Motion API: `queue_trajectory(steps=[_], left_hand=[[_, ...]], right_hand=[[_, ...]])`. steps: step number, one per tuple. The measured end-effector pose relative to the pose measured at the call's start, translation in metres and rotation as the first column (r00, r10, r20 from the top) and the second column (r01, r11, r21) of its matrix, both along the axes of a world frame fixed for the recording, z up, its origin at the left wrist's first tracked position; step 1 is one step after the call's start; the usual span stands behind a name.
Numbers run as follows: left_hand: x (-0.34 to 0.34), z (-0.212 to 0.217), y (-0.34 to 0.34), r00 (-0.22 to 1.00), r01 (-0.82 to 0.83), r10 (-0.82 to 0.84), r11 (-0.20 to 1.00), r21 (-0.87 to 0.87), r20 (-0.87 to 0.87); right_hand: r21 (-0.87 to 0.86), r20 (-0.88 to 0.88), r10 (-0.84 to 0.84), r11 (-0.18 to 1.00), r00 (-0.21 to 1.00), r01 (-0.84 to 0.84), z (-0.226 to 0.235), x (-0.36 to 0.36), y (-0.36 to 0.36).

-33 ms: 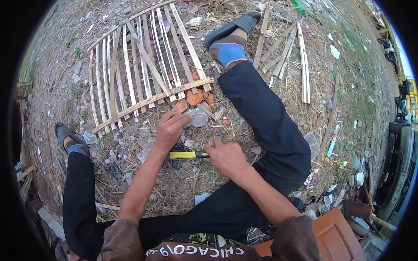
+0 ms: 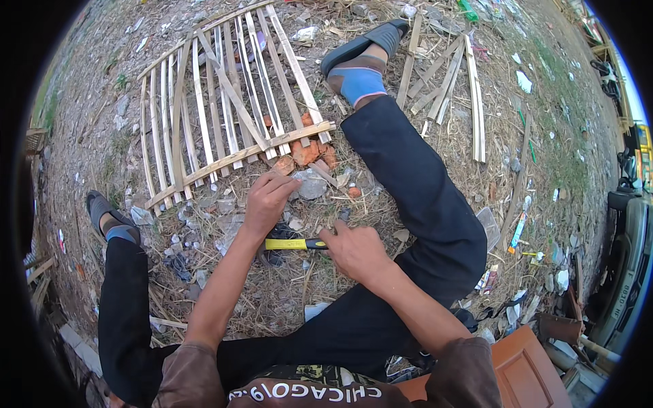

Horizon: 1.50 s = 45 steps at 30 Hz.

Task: The person uses a hammer to drive small nails into the slats of a wooden lattice structure while sitting on the ground.

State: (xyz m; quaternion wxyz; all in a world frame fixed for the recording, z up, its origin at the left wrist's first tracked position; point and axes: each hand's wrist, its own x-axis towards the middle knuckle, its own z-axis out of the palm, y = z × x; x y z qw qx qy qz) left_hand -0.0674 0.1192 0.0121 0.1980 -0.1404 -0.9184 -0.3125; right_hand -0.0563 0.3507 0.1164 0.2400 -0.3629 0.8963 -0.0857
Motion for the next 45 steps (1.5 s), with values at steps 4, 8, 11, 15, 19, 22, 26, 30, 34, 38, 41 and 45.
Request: queue_trajectory(steps=[4,8,11,15,19,22,26,30,34,38,41,45], left_hand=[[-0.007,0.003,-0.001,0.998,0.059,-0.059,0.998,0.023,0.036],[-0.013,0.006,-0.012,0.983,0.171,-0.169,0.985,-0.015,0.072],[-0.015,0.002,-0.011,0.985,0.174,-0.174,0.985,0.01,0.016],[-0.007,-0.014,-0.008,0.996,0.064,-0.071,0.989,0.133,0.052],[-0.006,-0.014,-0.003,0.994,0.029,-0.048,0.982,0.188,0.096],[-0.003,-0.006,0.003,0.997,-0.017,0.0,0.978,0.207,0.083],[0.005,-0.005,-0.001,0.995,-0.055,0.035,0.976,0.208,0.096],[0.001,-0.017,-0.007,0.975,-0.097,0.034,0.954,0.284,0.219],[-0.006,-0.017,-0.006,0.986,-0.064,0.025,0.971,0.229,0.168],[-0.006,-0.015,0.0,0.992,-0.044,0.015,0.971,0.233,0.124],[-0.004,-0.014,0.003,0.987,-0.067,0.026,0.965,0.255,0.16],[-0.002,-0.012,0.01,0.979,-0.151,0.115,0.965,0.213,0.17]], right_hand=[[0.003,0.057,-0.013,1.0,0.998,0.013,0.029,0.0,0.011],[0.108,0.083,-0.092,0.991,0.992,0.083,0.066,0.003,0.021],[0.112,0.099,-0.216,0.972,0.971,0.205,0.094,0.006,0.033],[-0.025,0.146,-0.406,0.91,0.902,0.413,0.107,0.012,0.046],[-0.156,0.431,-0.581,0.706,0.691,0.691,0.092,0.015,0.047],[-0.056,0.816,-0.531,0.322,0.229,0.945,0.064,0.024,0.035],[0.062,0.898,-0.44,0.123,-0.001,0.99,0.041,0.023,0.011],[0.065,0.905,-0.425,0.091,-0.02,0.994,0.014,0.025,0.006],[0.087,0.899,-0.436,0.084,-0.042,0.993,0.002,0.028,0.006],[0.083,0.903,-0.427,0.094,-0.035,0.992,-0.005,0.029,0.007],[0.051,0.888,-0.459,0.142,0.02,0.989,-0.006,0.029,0.006],[0.033,0.883,-0.465,0.194,0.063,0.98,-0.008,0.034,0.001]])
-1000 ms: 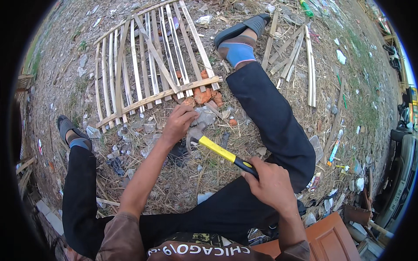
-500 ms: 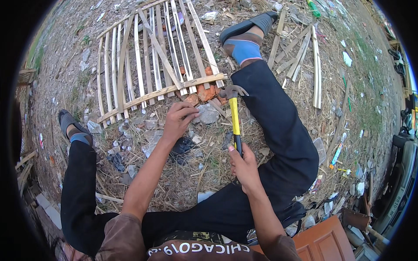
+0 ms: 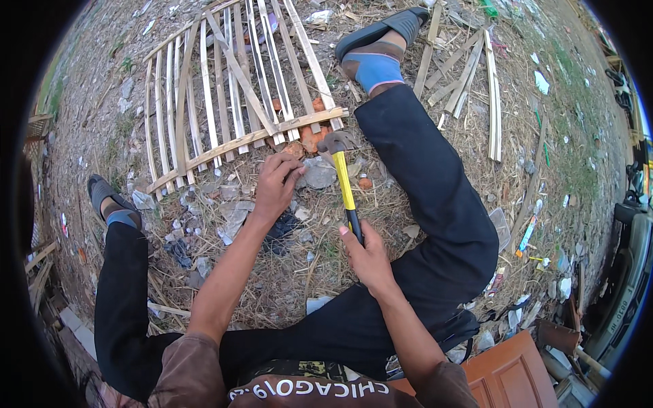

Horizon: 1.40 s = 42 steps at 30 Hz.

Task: The person uses a hammer to drive small nails into the slats of a wooden lattice structure while sitting on the ground.

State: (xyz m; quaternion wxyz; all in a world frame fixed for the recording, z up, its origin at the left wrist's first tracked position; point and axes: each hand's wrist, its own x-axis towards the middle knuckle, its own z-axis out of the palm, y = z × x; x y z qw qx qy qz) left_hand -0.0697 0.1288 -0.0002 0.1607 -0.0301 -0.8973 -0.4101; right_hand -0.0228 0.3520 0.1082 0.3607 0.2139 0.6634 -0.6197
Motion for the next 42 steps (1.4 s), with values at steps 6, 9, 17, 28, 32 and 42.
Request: queue_trajectory(steps=[6,9,17,28,32,42], left_hand=[[0.0,-0.004,0.001,0.997,-0.02,0.017,0.999,-0.029,-0.074],[0.003,-0.001,0.002,0.997,-0.019,0.014,0.998,-0.064,-0.078],[0.002,-0.004,0.006,0.996,-0.072,0.069,0.996,-0.057,-0.055],[0.004,0.002,0.015,0.98,-0.17,0.168,0.985,0.017,0.105],[0.005,0.002,0.014,0.979,-0.169,0.166,0.985,0.019,0.116],[0.006,0.0,0.018,0.979,-0.199,0.198,0.98,0.017,0.058]], right_hand=[[0.234,-0.229,0.214,0.959,0.949,-0.16,-0.018,0.02,0.005],[0.317,-0.239,0.279,0.928,0.93,-0.197,-0.009,0.026,0.003],[0.284,-0.205,0.186,0.951,0.961,-0.123,-0.005,0.044,-0.007],[0.426,-0.235,0.283,0.89,0.93,-0.163,0.003,0.058,-0.021],[0.496,-0.284,0.326,0.855,0.902,-0.153,0.004,0.063,-0.033],[0.55,-0.28,0.348,0.822,0.895,-0.148,0.0,0.067,-0.047]])
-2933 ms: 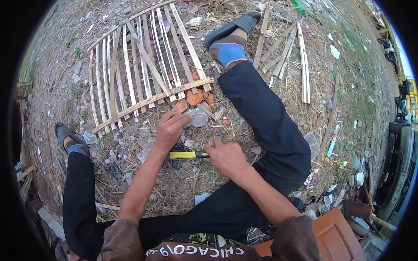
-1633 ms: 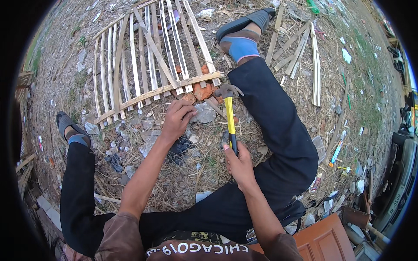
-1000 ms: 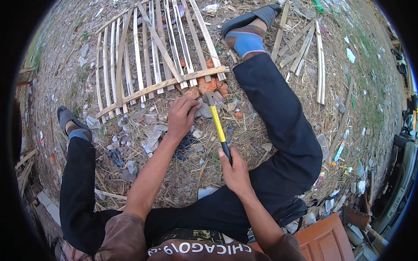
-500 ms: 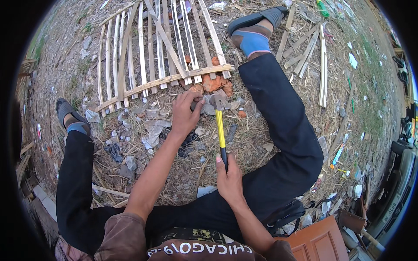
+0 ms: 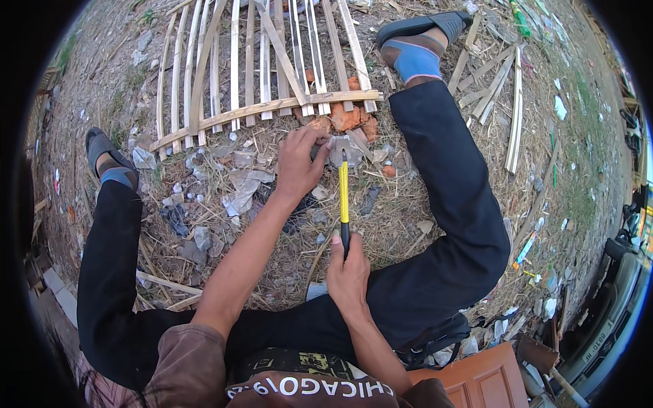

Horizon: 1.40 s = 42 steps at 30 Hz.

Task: The person uses a hammer to drive small nails into the slats of a wooden lattice structure while sitting on the ground.

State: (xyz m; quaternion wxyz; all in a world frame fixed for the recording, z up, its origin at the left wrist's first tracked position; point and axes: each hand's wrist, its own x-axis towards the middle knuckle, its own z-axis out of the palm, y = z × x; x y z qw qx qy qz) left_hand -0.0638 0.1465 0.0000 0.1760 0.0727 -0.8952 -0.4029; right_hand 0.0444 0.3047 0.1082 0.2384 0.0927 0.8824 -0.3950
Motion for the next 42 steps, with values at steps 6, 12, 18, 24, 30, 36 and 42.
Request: queue_trajectory(steps=[6,12,18,24,30,36,42], left_hand=[[0.0,0.001,-0.002,1.0,-0.001,0.001,1.0,-0.019,-0.008],[0.0,0.0,-0.002,1.0,-0.001,0.001,1.0,-0.02,0.005],[-0.002,0.0,0.0,1.0,0.001,-0.001,1.0,0.027,0.017],[-0.001,-0.001,-0.003,0.999,-0.022,0.022,1.0,0.008,0.042],[-0.001,0.0,0.0,0.998,-0.02,0.018,0.999,0.031,0.064],[-0.001,0.002,-0.001,0.998,-0.01,0.008,1.0,0.029,0.06],[-0.002,0.0,-0.001,1.0,-0.011,0.011,1.0,0.006,0.023]], right_hand=[[0.007,-0.084,0.006,1.0,0.996,-0.005,-0.009,0.0,0.0],[-0.102,-0.09,-0.071,0.993,0.993,0.061,0.0,0.007,-0.001],[-0.159,-0.067,-0.232,0.963,0.97,0.219,-0.02,0.004,0.001],[-0.187,-0.181,-0.249,0.958,0.951,0.216,-0.031,-0.099,-0.028],[-0.116,-0.139,-0.071,0.992,0.988,0.055,-0.054,-0.126,-0.02],[-0.103,-0.148,-0.024,0.995,0.989,0.009,-0.06,-0.131,-0.024],[-0.113,-0.197,-0.036,0.993,0.98,0.014,-0.063,-0.138,-0.022]])
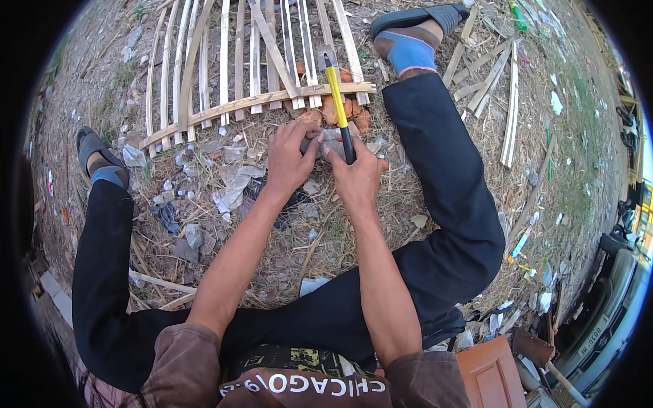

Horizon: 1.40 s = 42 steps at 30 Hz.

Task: The person uses a hammer to drive small nails into the slats of a wooden lattice structure while sitting on the ground.

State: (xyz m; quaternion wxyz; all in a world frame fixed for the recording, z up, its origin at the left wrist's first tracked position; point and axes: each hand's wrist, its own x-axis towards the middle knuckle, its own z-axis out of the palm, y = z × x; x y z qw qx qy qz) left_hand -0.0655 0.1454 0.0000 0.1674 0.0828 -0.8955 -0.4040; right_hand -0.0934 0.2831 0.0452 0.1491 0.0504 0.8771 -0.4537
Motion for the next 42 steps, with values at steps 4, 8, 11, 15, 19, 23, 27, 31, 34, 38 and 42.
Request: queue_trajectory(steps=[4,8,11,15,19,23,27,31,34,38,42], left_hand=[[0.001,-0.001,0.0,1.0,0.002,-0.002,1.0,-0.001,0.014],[0.001,0.0,0.0,1.0,0.001,-0.001,1.0,-0.008,0.002],[0.001,-0.001,0.0,1.0,0.004,-0.004,1.0,-0.019,-0.002],[0.002,0.0,0.001,1.0,0.008,-0.008,1.0,-0.017,0.002],[0.002,0.001,0.001,1.0,0.013,-0.012,1.0,-0.012,0.029],[0.0,0.0,0.0,1.0,0.006,-0.006,1.0,-0.03,0.016],[0.002,0.0,0.0,1.0,0.022,-0.021,0.999,-0.03,0.013],[0.009,-0.002,-0.01,0.993,0.11,-0.115,0.986,-0.124,-0.036],[0.03,0.004,-0.017,0.963,0.259,-0.268,0.924,-0.282,0.004],[0.041,0.003,-0.015,0.962,0.267,-0.27,0.877,-0.4,0.05],[0.041,0.0,-0.008,0.974,0.224,-0.218,0.881,-0.417,0.064]], right_hand=[[0.034,0.024,0.058,0.998,0.998,-0.059,0.003,-0.015,0.002],[0.077,0.053,0.144,0.986,0.988,-0.147,0.002,-0.023,0.005],[0.067,0.051,0.153,0.985,0.987,-0.156,0.0,-0.021,0.003],[-0.087,0.084,0.086,0.993,0.993,-0.079,-0.004,-0.024,0.004],[-0.127,0.112,0.03,0.992,0.993,-0.015,-0.01,-0.026,0.006],[-0.029,0.055,0.053,0.998,0.997,-0.051,-0.01,-0.024,0.004],[-0.008,0.047,0.037,0.999,0.998,-0.037,-0.01,-0.025,0.001],[-0.013,0.061,0.031,0.999,0.998,-0.03,-0.003,-0.025,-0.002],[0.028,0.08,0.039,0.999,0.996,-0.041,-0.007,-0.026,0.001],[0.013,0.05,0.041,0.999,0.998,-0.042,-0.006,-0.026,0.001],[0.04,0.068,0.048,0.998,0.997,-0.05,-0.004,-0.026,0.001]])
